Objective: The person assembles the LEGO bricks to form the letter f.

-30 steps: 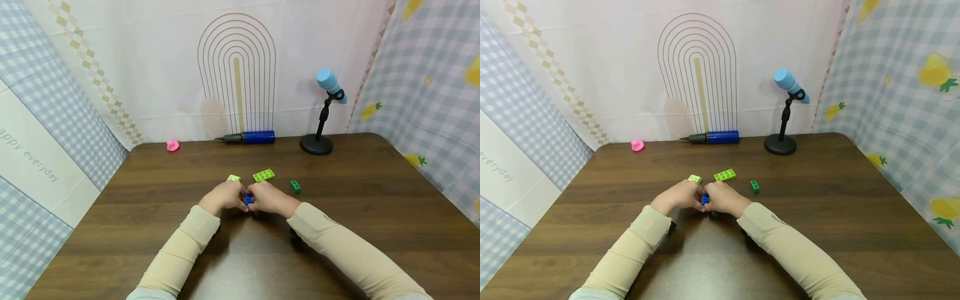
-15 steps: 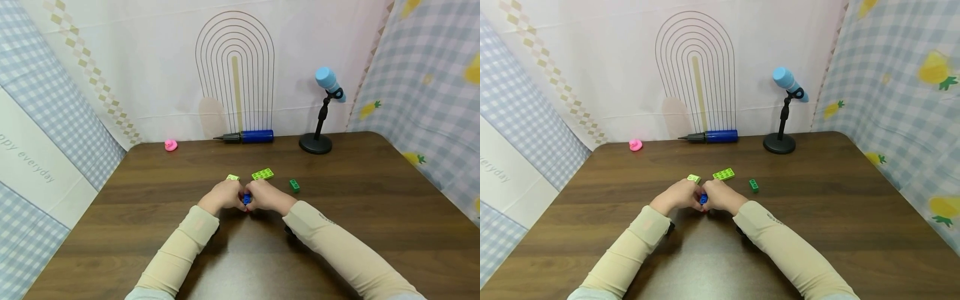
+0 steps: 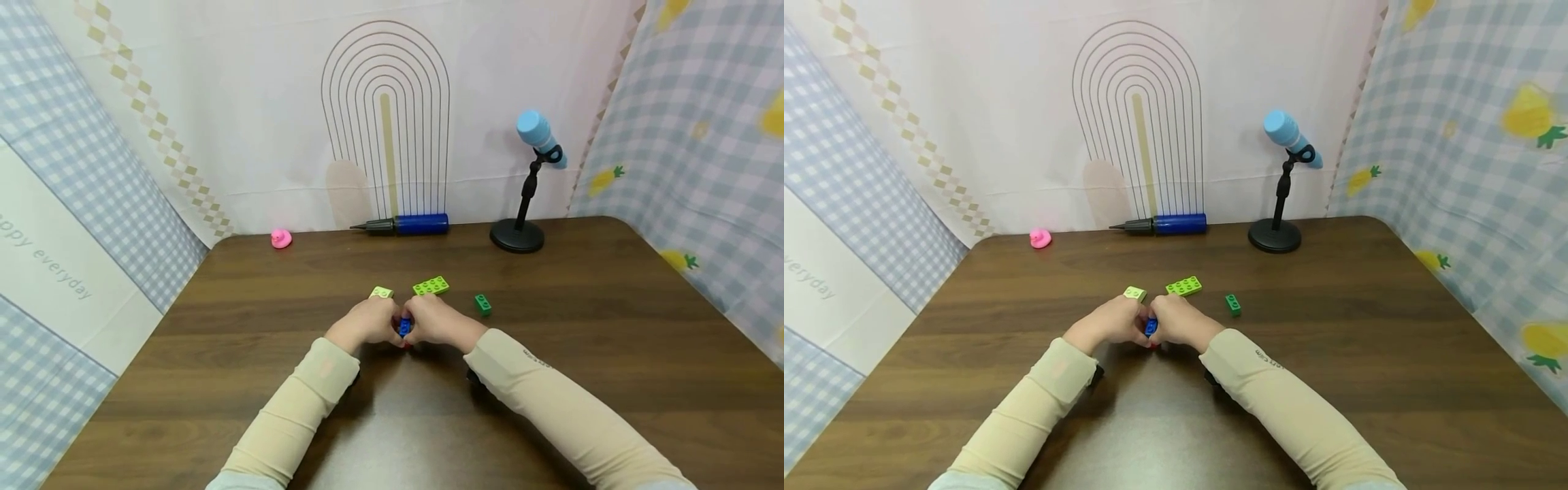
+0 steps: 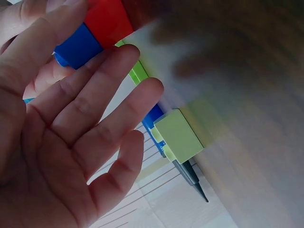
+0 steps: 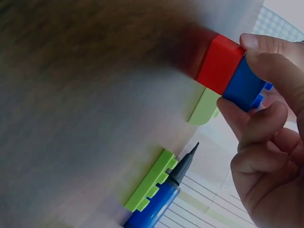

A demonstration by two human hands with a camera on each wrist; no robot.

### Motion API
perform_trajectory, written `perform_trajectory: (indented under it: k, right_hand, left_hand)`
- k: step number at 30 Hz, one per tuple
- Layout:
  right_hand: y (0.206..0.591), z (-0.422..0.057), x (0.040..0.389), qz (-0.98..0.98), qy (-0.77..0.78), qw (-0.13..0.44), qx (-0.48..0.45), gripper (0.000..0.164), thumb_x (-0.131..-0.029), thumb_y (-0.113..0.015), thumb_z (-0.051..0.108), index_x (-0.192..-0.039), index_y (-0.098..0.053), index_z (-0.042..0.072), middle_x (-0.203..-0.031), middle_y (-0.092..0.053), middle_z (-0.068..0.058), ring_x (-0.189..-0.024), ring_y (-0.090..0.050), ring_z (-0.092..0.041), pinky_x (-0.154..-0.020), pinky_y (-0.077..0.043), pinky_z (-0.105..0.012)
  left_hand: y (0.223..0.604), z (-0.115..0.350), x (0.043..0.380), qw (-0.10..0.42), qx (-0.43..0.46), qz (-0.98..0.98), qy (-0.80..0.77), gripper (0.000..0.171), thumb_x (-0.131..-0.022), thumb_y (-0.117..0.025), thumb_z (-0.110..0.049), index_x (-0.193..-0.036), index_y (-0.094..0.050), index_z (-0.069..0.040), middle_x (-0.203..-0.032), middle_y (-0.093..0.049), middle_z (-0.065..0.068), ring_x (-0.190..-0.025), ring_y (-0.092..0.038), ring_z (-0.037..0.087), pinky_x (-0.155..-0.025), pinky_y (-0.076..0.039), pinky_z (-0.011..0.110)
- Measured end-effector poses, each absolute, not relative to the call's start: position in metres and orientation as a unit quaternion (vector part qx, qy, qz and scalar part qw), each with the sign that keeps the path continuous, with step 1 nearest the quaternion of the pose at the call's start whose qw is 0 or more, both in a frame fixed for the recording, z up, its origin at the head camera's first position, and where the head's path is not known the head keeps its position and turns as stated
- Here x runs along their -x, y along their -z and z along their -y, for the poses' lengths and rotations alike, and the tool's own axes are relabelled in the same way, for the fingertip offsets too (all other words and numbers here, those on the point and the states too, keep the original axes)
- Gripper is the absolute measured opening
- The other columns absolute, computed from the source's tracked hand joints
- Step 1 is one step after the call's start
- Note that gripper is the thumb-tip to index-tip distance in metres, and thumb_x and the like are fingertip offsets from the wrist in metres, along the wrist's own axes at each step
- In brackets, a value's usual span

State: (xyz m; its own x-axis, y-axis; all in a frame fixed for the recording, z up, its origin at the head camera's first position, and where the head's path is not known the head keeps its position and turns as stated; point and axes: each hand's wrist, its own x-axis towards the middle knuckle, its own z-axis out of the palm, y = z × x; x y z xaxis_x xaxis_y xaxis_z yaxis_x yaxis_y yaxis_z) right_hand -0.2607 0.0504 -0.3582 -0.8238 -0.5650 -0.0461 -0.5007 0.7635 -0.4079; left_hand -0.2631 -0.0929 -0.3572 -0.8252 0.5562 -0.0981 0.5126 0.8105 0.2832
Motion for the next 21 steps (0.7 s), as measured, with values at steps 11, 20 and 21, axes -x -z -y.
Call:
perform_trajectory:
  k: [11,20,21]
  right_hand:
    - [0.354,-0.05,0.261,-0.941,0.183,0.104,0.267,0.027,-0.067,-0.075,0.022,-0.084,-0.061,0.007,-0.07,-0.054,0.003,-0.064,-0.05,-0.011,-0.057,-0.042,-0.025]
    - [0.35,-0.059,0.258,-0.943,0.193,0.105,0.252,0.038,-0.066,-0.076,0.031,-0.094,-0.062,0.01,-0.081,-0.059,0.002,-0.07,-0.052,-0.009,-0.062,-0.043,-0.027]
    - [0.349,-0.061,0.258,-0.942,0.198,0.104,0.25,0.038,-0.066,-0.075,0.03,-0.095,-0.062,0.009,-0.082,-0.059,0.002,-0.072,-0.053,-0.009,-0.064,-0.043,-0.028]
  left_hand:
    - [0.355,0.092,0.26,0.098,-0.26,-0.954,-0.117,0.021,-0.063,-0.076,-0.032,-0.064,-0.06,-0.018,-0.058,-0.054,-0.01,-0.058,-0.05,0.009,-0.052,-0.04,0.028]
    - [0.353,0.094,0.257,0.118,-0.243,-0.955,-0.12,0.022,-0.066,-0.075,-0.032,-0.076,-0.063,-0.017,-0.065,-0.056,-0.01,-0.062,-0.051,0.008,-0.056,-0.041,0.028]
    - [0.352,0.094,0.256,0.12,-0.24,-0.956,-0.121,0.025,-0.066,-0.075,-0.032,-0.08,-0.064,-0.016,-0.067,-0.057,-0.009,-0.063,-0.052,0.009,-0.057,-0.041,0.028]
